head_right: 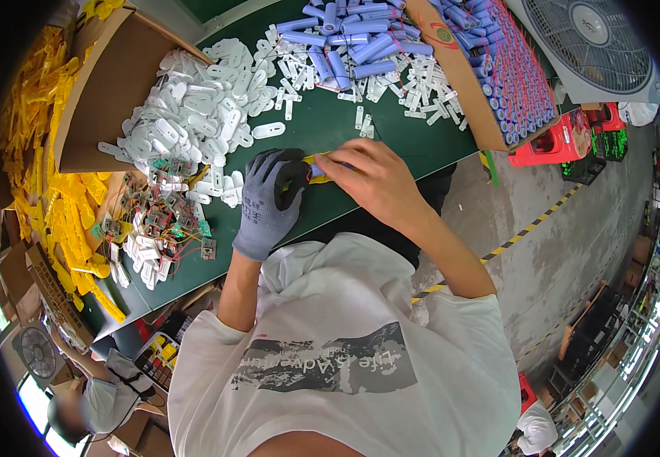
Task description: Assembling components into a yellow plastic housing, likely for an LED light or similar device.
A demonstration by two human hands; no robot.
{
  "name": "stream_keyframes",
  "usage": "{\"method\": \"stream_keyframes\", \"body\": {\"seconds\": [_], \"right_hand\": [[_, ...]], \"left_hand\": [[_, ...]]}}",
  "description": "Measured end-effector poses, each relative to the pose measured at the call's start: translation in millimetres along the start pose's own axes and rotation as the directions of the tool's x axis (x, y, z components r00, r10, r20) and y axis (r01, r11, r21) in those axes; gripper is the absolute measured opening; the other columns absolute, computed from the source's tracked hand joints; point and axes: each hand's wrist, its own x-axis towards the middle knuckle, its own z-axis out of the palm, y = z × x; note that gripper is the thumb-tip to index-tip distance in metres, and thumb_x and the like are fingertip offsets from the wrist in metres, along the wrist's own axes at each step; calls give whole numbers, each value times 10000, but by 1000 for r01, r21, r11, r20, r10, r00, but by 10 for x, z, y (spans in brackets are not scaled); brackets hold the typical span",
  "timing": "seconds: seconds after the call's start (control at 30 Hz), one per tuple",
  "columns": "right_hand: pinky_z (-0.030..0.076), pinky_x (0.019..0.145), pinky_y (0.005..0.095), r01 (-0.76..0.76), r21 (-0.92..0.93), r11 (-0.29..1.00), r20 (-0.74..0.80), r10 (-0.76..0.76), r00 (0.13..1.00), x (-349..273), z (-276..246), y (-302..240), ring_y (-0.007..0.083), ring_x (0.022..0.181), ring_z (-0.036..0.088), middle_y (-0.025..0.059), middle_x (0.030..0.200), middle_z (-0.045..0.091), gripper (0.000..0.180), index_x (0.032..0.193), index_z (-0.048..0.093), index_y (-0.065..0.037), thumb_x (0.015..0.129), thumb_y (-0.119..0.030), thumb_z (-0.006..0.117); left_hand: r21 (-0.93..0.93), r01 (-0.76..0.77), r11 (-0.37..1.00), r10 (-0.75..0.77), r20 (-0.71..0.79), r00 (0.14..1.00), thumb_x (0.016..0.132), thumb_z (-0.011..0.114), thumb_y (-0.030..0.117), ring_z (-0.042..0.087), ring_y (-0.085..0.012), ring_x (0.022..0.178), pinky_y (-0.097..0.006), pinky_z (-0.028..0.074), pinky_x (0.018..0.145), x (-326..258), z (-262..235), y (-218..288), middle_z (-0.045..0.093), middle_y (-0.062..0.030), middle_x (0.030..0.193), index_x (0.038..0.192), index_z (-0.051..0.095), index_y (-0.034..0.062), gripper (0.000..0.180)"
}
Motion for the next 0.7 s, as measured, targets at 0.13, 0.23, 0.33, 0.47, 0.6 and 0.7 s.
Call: {"method": "stream_keyframes", "body": {"seconds": [0.13,0.23,0.33,0.47,0.6,0.7], "right_hand": [[459,835,351,12,-123,992,-16,-15,1000,-29,-14,-22,185,976,579,-16,1060,621,440,1166,657,-140,733,-88,718],[440,855,356,11,-91,996,23,-9,1000,-79,-9,-19,201,957,575,3,1087,604,491,1214,627,-153,735,-85,712],[434,856,355,13,-102,995,99,-3,995,-37,-75,-72,206,921,572,24,1085,604,507,1236,612,-160,742,-94,706],[483,750,351,-174,156,972,0,176,984,-134,-18,-243,260,861,576,63,1097,624,577,1210,622,-104,659,-19,769],[500,710,341,-225,249,942,-226,283,932,-67,77,-664,255,834,582,65,1099,621,644,1212,619,-112,597,-2,775],[499,784,373,-254,380,890,-69,301,951,4,171,-992,299,920,592,90,1144,608,641,1236,590,-91,621,-6,750]], "left_hand": [[-73,-17,997,14,-43,999,692,688,18,548,-336,1046,-421,415,918,-1,-112,43,606,-126,1117,1029,597,58,351],[-39,-35,999,25,-243,970,680,706,49,560,-349,1005,-437,429,879,-231,-199,143,607,-130,1098,1082,582,28,421],[-108,5,994,-46,-381,923,674,711,59,595,-332,894,-435,448,809,-745,-125,306,641,-121,976,1097,585,11,444],[-88,279,956,-290,-148,946,719,699,37,604,-329,917,-378,476,830,-973,140,613,601,-221,1056,1228,518,-71,551],[-590,296,752,-495,-207,844,760,690,9,613,-278,986,-409,463,891,-622,59,845,588,-188,1117,1435,232,-36,817],[-665,298,685,-572,-237,786,797,633,-14,496,-256,1182,-375,393,1005,-448,-15,673,417,-199,1341,1477,102,-15,863]]}}
